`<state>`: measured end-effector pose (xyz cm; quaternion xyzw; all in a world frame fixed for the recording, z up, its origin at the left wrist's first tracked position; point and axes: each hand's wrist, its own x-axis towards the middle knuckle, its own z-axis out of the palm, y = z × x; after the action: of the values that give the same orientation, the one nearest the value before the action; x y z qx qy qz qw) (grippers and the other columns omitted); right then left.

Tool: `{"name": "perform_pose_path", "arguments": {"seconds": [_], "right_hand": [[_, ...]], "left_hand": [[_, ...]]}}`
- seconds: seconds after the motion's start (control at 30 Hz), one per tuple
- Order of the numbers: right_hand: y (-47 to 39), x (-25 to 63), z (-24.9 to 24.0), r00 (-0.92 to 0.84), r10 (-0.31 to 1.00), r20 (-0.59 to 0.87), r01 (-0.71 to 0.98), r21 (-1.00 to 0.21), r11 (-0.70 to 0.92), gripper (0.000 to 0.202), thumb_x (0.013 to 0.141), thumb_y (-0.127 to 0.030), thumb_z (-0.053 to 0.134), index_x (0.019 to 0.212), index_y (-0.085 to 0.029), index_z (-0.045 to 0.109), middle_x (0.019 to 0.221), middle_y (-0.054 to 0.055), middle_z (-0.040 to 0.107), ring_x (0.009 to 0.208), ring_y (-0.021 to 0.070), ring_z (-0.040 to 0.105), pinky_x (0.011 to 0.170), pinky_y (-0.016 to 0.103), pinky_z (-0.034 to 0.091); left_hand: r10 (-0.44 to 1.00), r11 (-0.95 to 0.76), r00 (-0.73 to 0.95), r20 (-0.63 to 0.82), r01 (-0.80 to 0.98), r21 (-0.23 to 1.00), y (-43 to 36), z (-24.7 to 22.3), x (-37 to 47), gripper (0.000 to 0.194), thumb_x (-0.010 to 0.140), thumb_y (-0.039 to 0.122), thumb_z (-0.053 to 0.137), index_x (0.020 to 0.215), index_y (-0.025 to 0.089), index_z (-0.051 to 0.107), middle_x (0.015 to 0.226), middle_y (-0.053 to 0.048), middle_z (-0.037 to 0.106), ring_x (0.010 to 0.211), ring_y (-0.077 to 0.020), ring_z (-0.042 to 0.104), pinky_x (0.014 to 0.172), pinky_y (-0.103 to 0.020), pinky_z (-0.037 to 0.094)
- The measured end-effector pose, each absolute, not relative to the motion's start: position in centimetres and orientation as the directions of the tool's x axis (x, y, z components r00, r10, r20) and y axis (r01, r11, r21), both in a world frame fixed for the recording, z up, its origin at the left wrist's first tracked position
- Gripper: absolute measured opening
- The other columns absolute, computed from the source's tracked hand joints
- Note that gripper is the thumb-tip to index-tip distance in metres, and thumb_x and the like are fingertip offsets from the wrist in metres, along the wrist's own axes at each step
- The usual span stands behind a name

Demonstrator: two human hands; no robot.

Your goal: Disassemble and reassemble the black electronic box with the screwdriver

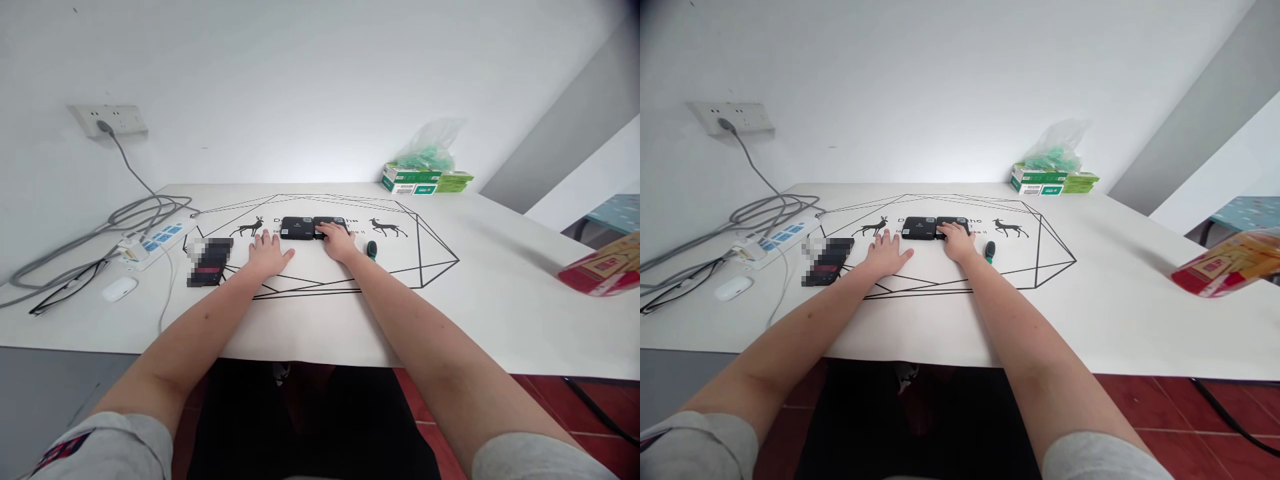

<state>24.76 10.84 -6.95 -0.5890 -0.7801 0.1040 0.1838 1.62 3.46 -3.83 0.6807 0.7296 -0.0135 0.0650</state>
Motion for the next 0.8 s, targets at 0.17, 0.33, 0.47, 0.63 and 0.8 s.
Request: {"name": "perform_pose_path", "arguments": {"seconds": [0.17,0.33,0.47,0.63,0.8], "right_hand": [[10.5,24.4,-6.9,-0.242,0.954,0.177,0.867,-0.402,0.294,0.067,0.103,-0.011,0.037,0.162,-0.033,0.060,0.181,0.002,0.046,0.171,0.0341,0.034,0.130,0.083,0.029],[10.4,24.7,-6.7,-0.250,0.951,0.180,0.855,-0.421,0.304,0.072,0.096,-0.006,0.041,0.160,-0.031,0.061,0.181,0.003,0.047,0.172,0.0329,0.034,0.133,0.080,0.025],[9.7,24.5,-6.0,-0.174,0.948,0.267,0.867,-0.414,0.276,0.075,0.089,0.000,0.038,0.157,-0.023,0.062,0.183,0.008,0.044,0.175,0.0298,0.029,0.138,0.074,0.018],[8.4,19.9,-5.2,-0.326,0.899,0.293,0.881,-0.250,0.401,0.057,0.106,-0.020,0.033,0.156,-0.012,0.059,0.178,0.020,0.047,0.172,0.0324,0.034,0.141,0.060,0.019],[8.6,13.3,-5.0,-0.431,0.887,0.164,0.861,-0.220,0.459,0.064,0.112,-0.038,0.031,0.171,-0.014,0.043,0.186,0.020,0.032,0.174,0.0346,0.029,0.140,0.061,0.020]], "left_hand": [[0.993,0.084,-0.079,-0.085,0.995,0.054,4.0,-4.2,1.2,0.094,0.110,0.072,0.029,0.181,0.010,0.023,0.190,-0.020,0.007,0.175,-0.0461,0.012,0.139,-0.059,0.021],[0.994,0.090,-0.086,-0.071,0.994,0.066,4.3,-4.4,0.5,0.093,0.110,0.072,0.030,0.180,0.011,0.028,0.190,-0.020,0.008,0.175,-0.0469,0.014,0.139,-0.060,0.022],[0.991,0.125,-0.122,-0.045,0.989,0.083,4.7,-4.6,0.1,0.094,0.110,0.071,0.029,0.178,0.008,0.031,0.189,-0.023,0.011,0.174,-0.0483,0.016,0.138,-0.063,0.022],[0.989,0.147,-0.145,-0.028,0.983,0.106,5.1,-4.8,0.1,0.094,0.110,0.070,0.029,0.178,0.005,0.030,0.189,-0.024,0.012,0.174,-0.0472,0.014,0.139,-0.062,0.021],[0.983,0.175,-0.182,0.029,0.974,0.145,5.1,-4.7,-0.3,0.081,0.114,0.055,0.025,0.178,0.007,0.030,0.188,-0.023,0.019,0.174,-0.0442,0.019,0.138,-0.062,0.024]]}}
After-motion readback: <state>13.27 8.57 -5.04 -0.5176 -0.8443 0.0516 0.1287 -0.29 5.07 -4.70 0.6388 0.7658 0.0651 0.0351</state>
